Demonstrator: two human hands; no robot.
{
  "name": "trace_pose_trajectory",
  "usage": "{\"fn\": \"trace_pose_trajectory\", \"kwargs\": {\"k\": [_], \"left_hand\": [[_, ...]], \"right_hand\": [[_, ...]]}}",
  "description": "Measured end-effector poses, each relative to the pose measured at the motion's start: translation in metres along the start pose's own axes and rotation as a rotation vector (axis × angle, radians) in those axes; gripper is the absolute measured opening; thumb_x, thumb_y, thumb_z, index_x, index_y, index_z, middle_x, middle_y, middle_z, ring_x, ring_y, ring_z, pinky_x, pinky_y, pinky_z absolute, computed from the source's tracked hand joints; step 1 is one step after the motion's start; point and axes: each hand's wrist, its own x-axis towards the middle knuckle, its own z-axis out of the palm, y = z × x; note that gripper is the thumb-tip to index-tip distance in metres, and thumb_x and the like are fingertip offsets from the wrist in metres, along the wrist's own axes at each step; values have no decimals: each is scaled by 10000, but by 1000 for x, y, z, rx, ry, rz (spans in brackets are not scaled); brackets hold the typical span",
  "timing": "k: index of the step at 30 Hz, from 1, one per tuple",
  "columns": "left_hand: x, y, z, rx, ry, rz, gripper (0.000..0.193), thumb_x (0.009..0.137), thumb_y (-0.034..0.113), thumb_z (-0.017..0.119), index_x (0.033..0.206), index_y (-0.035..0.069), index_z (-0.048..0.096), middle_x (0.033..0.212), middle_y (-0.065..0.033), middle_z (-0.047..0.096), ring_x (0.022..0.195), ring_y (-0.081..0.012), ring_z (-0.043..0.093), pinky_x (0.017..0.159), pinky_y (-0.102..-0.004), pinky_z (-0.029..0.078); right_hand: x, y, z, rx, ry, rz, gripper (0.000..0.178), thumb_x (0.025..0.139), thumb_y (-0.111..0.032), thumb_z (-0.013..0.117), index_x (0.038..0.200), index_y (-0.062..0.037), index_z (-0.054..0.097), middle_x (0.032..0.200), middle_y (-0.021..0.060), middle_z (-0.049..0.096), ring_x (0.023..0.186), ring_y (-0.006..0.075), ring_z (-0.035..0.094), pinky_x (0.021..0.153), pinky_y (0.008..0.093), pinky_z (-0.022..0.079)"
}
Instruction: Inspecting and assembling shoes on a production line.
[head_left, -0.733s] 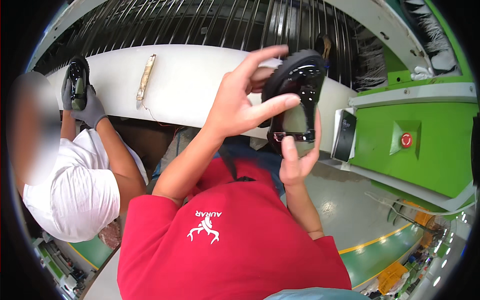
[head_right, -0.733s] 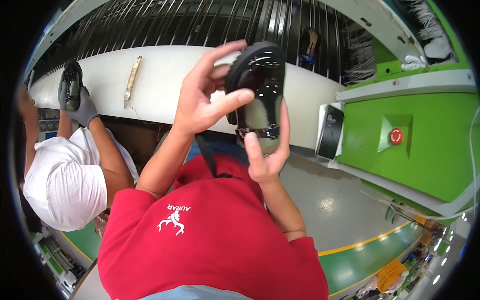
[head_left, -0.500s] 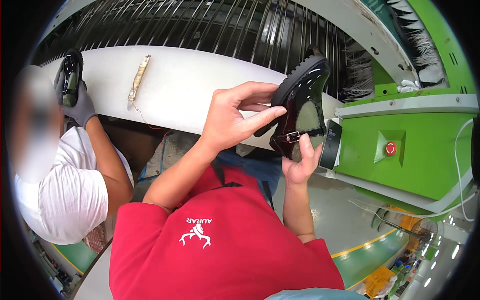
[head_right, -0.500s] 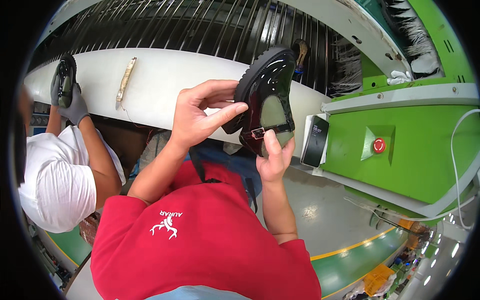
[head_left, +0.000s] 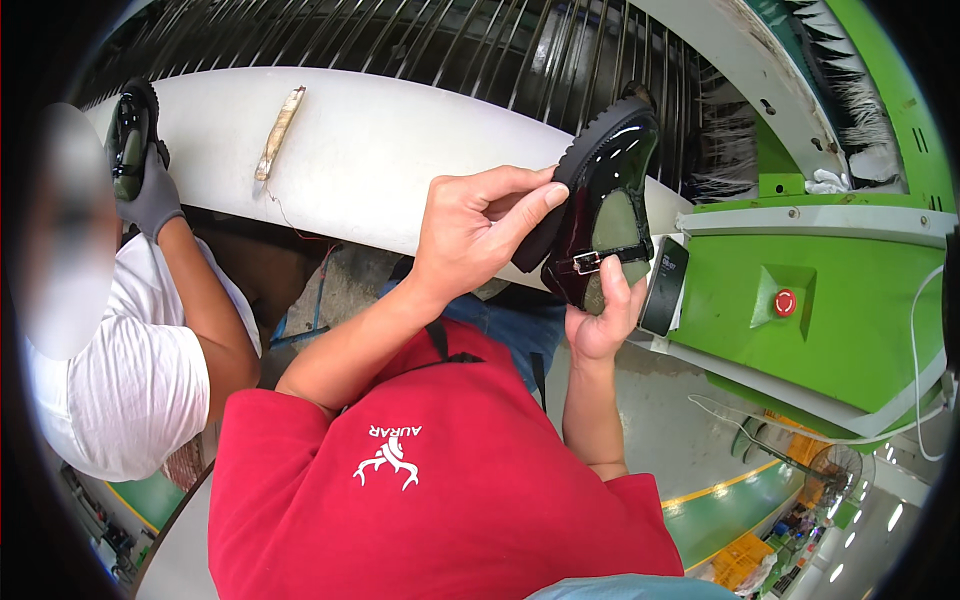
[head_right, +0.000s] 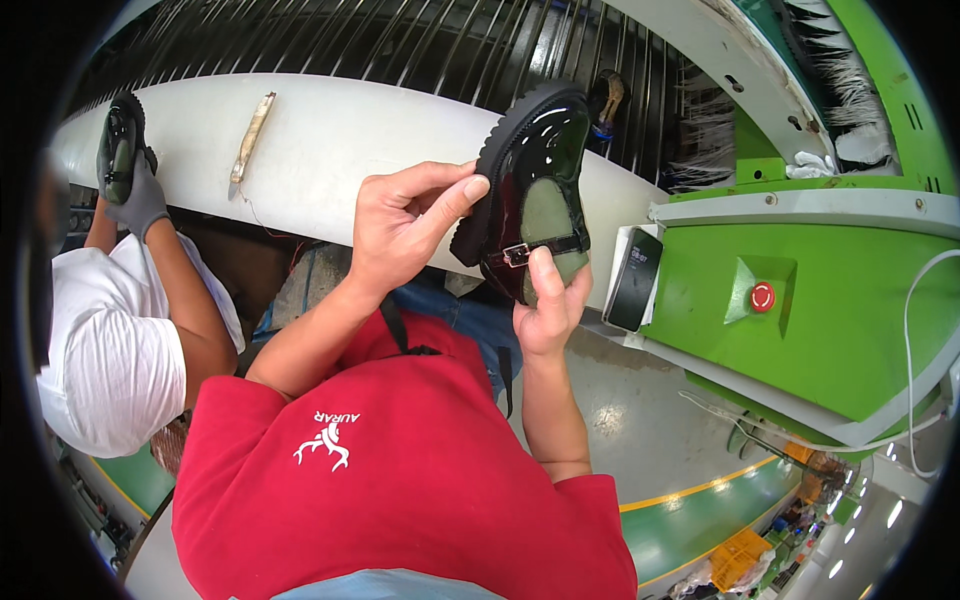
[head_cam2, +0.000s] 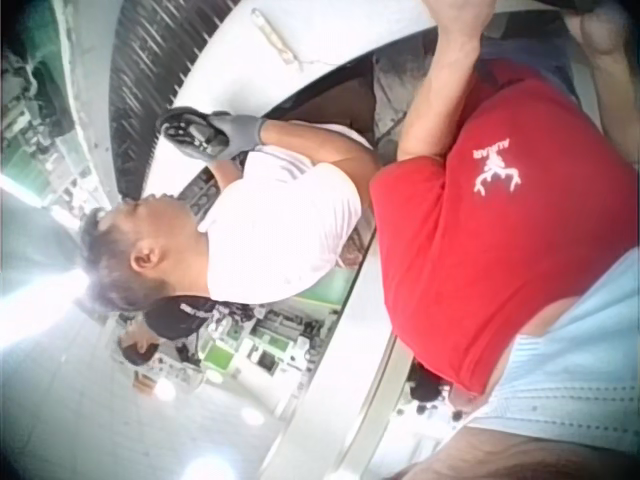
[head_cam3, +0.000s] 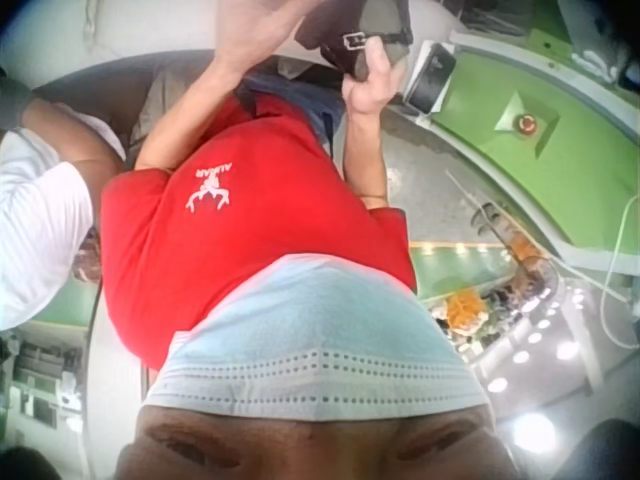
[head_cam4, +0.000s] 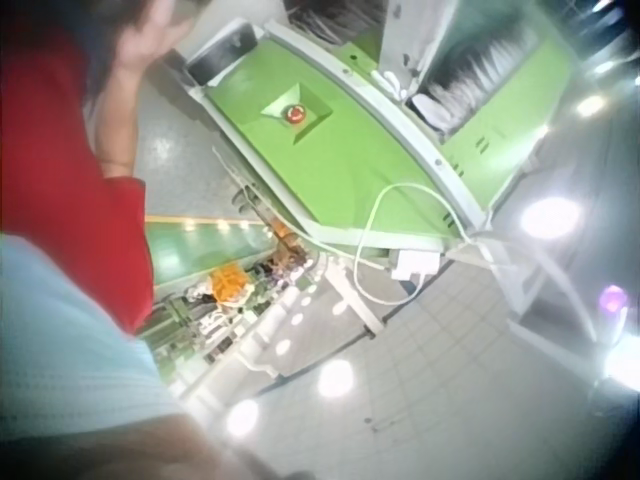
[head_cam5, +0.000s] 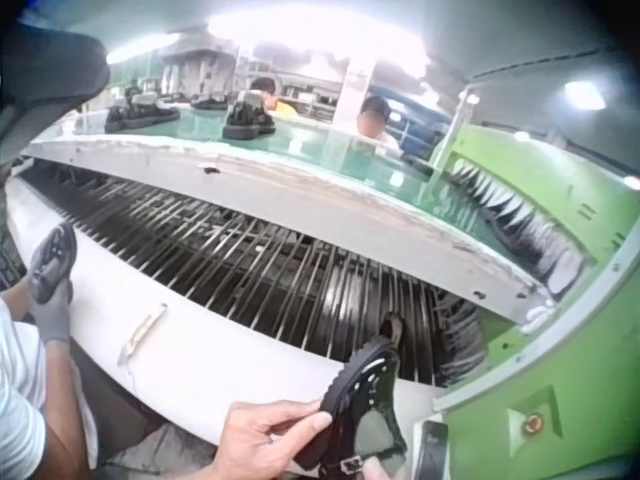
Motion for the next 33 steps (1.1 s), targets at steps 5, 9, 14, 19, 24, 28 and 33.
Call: {"fn": "trace_pose_trajectory", "kwargs": {"k": [5,9,14,19,24,28,33], "left_hand": [[-5,-14,-12,-152,-30,-113,231,1023,16,781,1238,-67,783,1031,-113,807,912,-145,772,812,-265,637],[-10,-15,-17,-393,-19,-31,518,989,67,835,1444,-67,627,1278,-141,759,1154,-176,732,988,-329,610],[-11,-6,-32,-303,205,155,566,1031,309,823,1397,-32,557,1212,-97,713,1064,-150,687,965,-317,575],[-29,7,-49,-313,181,7,588,1044,472,773,1296,-26,588,1130,-98,718,976,-153,693,896,-305,580],[-38,1,-49,-488,171,-167,657,1038,594,724,1233,-22,608,1043,-112,719,886,-155,706,801,-294,594],[-42,1,-50,-593,94,-249,683,1048,651,667,1189,-16,619,1025,-122,720,884,-162,712,789,-305,599],[-42,9,-43,-499,185,-231,608,1075,576,673,1231,-9,619,1065,-116,726,920,-159,714,824,-311,597]], "right_hand": [[-2,-12,16,-235,-45,-96,700,1006,-149,639,1628,86,420,1532,196,582,1396,279,590,1169,409,484],[-8,-12,28,-741,-167,-431,885,869,-100,814,1638,98,425,1400,233,574,1207,337,643,1059,438,538],[-27,-12,52,-916,-385,-577,911,764,-209,944,1557,52,577,1329,241,619,1119,355,652,984,443,557],[-7,-42,53,-958,-344,-597,441,826,-120,872,1241,7,796,1012,96,750,871,288,657,763,384,551],[22,-25,60,-437,-344,-216,220,999,-81,802,1212,-30,814,1039,87,752,854,134,700,753,289,571],[23,-27,64,-289,-450,-170,246,939,-73,875,1174,-25,823,1034,70,761,800,125,704,742,279,577],[21,-23,66,-524,-394,-347,237,942,-75,870,1161,-11,810,1012,89,762,823,149,733,717,301,590]]}}
